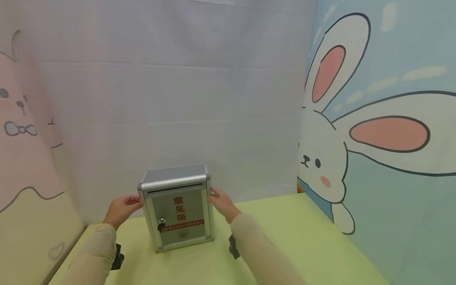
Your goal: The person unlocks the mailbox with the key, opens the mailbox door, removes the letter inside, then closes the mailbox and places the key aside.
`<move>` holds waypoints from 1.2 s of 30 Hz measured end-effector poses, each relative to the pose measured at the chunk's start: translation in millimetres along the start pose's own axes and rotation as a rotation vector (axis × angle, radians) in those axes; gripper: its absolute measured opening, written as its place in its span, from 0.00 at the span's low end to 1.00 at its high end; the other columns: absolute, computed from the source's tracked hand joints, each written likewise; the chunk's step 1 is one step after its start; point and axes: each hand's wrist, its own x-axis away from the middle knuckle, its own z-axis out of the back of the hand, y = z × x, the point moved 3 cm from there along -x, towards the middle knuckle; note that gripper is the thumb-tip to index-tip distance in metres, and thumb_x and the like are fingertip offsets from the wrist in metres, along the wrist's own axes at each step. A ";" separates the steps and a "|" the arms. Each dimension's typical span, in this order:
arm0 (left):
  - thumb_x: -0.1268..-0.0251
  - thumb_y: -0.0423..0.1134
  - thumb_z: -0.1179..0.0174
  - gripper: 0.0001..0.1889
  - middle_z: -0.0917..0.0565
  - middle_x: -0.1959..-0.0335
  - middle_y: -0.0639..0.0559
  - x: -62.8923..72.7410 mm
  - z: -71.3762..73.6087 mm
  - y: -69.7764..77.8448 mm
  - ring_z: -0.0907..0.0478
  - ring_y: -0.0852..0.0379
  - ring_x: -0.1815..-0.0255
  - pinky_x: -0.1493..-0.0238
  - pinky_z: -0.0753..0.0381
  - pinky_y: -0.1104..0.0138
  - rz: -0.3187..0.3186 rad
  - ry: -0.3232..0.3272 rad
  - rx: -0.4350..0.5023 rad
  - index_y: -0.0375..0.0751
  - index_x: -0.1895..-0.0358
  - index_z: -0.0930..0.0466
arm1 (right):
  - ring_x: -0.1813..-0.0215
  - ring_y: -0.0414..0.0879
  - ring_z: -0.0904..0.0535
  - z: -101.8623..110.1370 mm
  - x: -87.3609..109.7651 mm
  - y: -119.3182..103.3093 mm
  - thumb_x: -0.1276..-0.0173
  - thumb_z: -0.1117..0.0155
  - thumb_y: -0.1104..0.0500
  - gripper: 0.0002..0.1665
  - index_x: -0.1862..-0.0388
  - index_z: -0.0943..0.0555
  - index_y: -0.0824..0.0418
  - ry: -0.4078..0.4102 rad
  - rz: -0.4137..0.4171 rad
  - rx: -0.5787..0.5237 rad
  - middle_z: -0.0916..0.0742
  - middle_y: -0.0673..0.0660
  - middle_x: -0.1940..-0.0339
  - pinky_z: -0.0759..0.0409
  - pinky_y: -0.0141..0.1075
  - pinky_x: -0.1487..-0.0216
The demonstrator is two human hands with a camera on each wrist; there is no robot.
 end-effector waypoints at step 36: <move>0.33 0.37 0.41 0.18 0.18 0.57 0.28 32.3 -13.2 24.7 0.21 0.33 0.54 0.53 0.24 0.47 -0.095 0.071 -0.114 0.20 0.52 0.22 | 0.27 0.66 0.47 15.5 30.7 9.0 0.38 0.45 0.63 0.38 0.29 0.42 0.69 0.005 0.084 -0.023 0.36 0.68 0.29 0.49 0.63 0.33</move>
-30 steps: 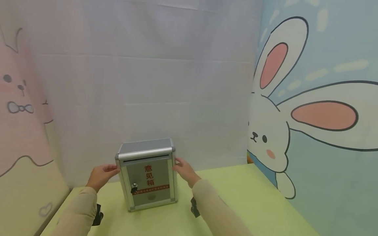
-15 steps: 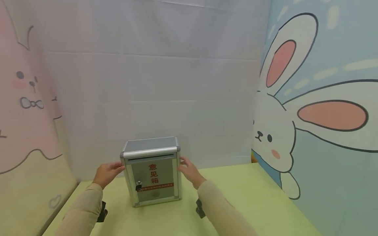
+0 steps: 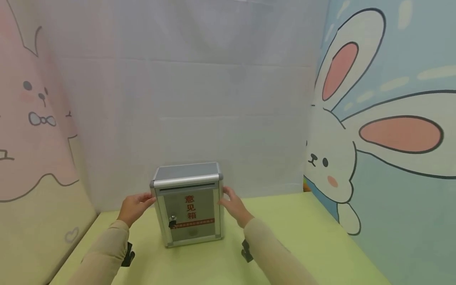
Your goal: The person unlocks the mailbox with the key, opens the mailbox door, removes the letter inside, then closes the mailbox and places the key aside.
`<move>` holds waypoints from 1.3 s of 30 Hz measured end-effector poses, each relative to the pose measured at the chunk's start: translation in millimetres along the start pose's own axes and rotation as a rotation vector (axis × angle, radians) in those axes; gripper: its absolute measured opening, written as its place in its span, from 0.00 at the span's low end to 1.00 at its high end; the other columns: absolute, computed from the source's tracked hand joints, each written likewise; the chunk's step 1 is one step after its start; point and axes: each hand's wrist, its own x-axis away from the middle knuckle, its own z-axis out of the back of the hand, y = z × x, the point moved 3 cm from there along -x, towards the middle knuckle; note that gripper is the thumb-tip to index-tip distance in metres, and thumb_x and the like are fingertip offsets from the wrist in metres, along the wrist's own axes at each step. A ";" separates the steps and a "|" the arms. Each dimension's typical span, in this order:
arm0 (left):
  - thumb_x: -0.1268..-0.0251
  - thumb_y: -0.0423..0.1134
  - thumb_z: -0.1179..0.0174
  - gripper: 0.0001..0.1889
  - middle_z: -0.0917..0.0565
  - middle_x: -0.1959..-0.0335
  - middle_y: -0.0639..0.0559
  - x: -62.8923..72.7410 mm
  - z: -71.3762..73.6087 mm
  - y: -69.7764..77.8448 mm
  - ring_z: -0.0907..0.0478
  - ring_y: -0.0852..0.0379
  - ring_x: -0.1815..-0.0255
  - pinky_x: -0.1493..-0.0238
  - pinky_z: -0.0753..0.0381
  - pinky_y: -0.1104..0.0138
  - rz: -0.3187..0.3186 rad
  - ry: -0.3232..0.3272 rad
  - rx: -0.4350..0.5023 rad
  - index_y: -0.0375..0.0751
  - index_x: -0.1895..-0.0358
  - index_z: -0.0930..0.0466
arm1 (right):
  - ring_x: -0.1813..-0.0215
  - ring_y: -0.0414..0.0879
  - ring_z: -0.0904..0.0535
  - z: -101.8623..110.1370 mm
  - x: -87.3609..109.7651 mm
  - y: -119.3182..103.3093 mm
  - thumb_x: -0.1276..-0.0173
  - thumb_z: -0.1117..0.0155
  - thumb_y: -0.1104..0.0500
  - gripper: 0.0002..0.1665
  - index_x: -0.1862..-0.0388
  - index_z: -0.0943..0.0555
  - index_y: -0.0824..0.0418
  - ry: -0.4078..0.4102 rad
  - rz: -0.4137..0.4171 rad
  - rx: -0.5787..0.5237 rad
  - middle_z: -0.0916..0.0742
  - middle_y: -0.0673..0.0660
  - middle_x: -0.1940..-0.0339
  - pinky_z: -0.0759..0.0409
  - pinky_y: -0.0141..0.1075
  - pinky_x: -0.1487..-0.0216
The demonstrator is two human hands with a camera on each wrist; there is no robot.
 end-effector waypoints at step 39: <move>0.40 0.36 0.35 0.11 0.15 0.62 0.39 57.5 -42.8 69.5 0.25 0.51 0.65 0.64 0.26 0.61 -0.056 0.035 0.139 0.28 0.60 0.16 | 0.39 0.62 0.29 85.9 82.7 6.2 0.42 0.42 0.66 0.17 0.53 0.26 0.68 0.145 0.232 0.302 0.19 0.63 0.51 0.38 0.59 0.36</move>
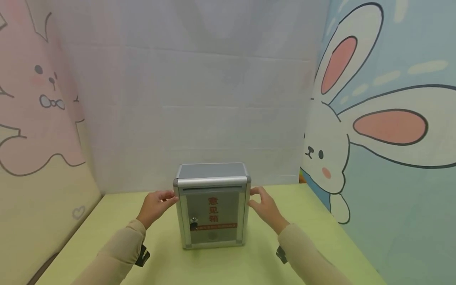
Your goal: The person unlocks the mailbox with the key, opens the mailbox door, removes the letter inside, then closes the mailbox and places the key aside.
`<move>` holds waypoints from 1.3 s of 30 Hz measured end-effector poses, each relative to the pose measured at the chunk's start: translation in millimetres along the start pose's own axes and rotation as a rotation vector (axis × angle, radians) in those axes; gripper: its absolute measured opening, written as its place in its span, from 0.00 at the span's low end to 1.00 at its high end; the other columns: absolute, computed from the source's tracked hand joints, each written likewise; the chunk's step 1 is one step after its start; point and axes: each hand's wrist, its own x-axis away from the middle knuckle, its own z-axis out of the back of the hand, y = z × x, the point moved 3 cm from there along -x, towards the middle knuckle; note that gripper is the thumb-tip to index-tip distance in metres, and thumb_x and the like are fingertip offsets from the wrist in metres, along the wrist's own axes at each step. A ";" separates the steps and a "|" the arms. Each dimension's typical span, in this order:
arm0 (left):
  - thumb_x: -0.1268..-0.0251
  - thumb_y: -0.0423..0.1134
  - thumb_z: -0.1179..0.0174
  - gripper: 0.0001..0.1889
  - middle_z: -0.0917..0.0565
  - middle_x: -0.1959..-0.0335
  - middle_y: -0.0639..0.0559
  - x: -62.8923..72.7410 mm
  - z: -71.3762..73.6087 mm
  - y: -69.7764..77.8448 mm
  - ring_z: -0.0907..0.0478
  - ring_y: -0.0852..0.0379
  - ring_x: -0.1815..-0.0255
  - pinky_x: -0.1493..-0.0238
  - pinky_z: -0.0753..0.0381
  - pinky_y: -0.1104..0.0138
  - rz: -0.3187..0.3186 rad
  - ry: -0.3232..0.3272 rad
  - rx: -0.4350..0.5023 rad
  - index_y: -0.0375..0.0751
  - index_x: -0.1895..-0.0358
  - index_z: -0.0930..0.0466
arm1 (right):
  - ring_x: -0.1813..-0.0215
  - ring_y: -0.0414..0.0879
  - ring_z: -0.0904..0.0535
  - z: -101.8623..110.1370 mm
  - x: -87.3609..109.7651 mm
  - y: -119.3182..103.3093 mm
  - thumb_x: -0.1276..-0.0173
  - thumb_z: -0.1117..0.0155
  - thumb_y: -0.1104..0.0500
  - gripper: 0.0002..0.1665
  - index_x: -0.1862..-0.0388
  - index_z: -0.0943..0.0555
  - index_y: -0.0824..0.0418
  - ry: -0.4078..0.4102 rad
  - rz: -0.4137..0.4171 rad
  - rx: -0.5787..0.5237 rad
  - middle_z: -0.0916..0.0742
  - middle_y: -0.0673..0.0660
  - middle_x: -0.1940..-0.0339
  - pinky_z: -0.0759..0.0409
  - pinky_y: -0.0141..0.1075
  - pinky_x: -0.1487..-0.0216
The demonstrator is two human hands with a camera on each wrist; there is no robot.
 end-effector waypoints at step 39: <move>0.45 0.33 0.31 0.07 0.16 0.67 0.49 38.3 -47.5 3.9 0.25 0.49 0.61 0.59 0.25 0.59 0.038 0.099 0.182 0.35 0.64 0.17 | 0.65 0.48 0.29 -43.8 52.9 -6.5 0.55 0.45 0.78 0.17 0.62 0.26 0.73 0.480 0.670 0.027 0.23 0.60 0.69 0.30 0.35 0.61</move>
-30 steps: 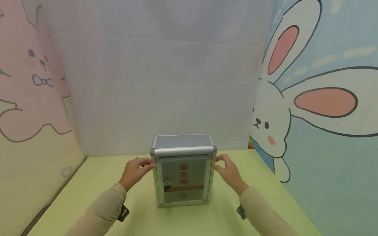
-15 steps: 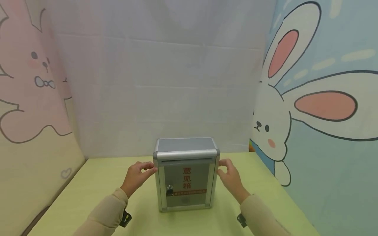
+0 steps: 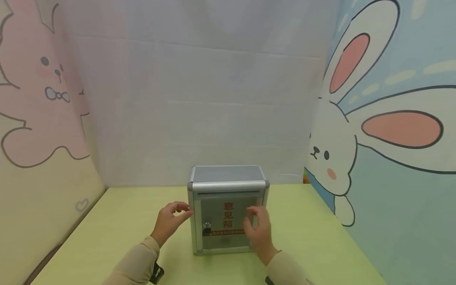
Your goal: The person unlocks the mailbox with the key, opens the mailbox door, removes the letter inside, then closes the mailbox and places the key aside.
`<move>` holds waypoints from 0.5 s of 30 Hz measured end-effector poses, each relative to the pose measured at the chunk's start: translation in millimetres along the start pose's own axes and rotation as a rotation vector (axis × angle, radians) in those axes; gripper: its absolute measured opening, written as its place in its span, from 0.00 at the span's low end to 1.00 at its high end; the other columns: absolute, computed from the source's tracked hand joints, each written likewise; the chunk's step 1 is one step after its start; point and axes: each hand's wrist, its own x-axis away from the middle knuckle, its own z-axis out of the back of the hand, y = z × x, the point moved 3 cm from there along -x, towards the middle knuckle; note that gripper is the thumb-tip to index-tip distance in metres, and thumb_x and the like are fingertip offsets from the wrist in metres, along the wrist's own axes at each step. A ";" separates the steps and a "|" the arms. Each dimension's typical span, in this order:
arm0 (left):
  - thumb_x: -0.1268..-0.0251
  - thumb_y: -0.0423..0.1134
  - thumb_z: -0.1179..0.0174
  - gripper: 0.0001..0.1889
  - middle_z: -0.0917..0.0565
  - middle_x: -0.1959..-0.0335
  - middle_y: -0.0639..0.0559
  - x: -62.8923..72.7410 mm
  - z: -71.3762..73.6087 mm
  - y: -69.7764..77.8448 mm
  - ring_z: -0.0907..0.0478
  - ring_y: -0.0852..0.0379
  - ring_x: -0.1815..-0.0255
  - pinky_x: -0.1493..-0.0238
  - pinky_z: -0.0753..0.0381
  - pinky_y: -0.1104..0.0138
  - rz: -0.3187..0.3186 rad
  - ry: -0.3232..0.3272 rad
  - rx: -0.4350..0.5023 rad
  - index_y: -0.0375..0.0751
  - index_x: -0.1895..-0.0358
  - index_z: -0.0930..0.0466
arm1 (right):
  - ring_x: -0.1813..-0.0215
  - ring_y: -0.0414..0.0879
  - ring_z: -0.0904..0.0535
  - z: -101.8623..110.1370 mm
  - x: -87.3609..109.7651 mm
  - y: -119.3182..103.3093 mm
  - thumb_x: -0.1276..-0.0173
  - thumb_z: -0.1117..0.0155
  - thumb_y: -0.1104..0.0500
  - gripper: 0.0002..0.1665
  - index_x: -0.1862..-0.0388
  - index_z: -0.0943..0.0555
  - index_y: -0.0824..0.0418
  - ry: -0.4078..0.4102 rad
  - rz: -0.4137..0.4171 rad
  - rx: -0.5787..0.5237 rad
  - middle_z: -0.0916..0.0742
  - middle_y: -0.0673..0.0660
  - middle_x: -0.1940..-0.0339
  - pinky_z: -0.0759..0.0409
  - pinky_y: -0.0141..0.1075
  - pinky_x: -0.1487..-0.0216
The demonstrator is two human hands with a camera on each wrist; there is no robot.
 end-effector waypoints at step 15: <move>0.45 0.31 0.31 0.05 0.18 0.70 0.55 14.4 -13.3 -25.3 0.25 0.55 0.65 0.59 0.26 0.62 0.092 -0.063 0.083 0.38 0.67 0.19 | 0.73 0.38 0.23 -63.4 31.8 -19.7 0.54 0.22 0.61 0.13 0.69 0.17 0.60 -0.476 -0.015 0.081 0.16 0.48 0.74 0.26 0.26 0.70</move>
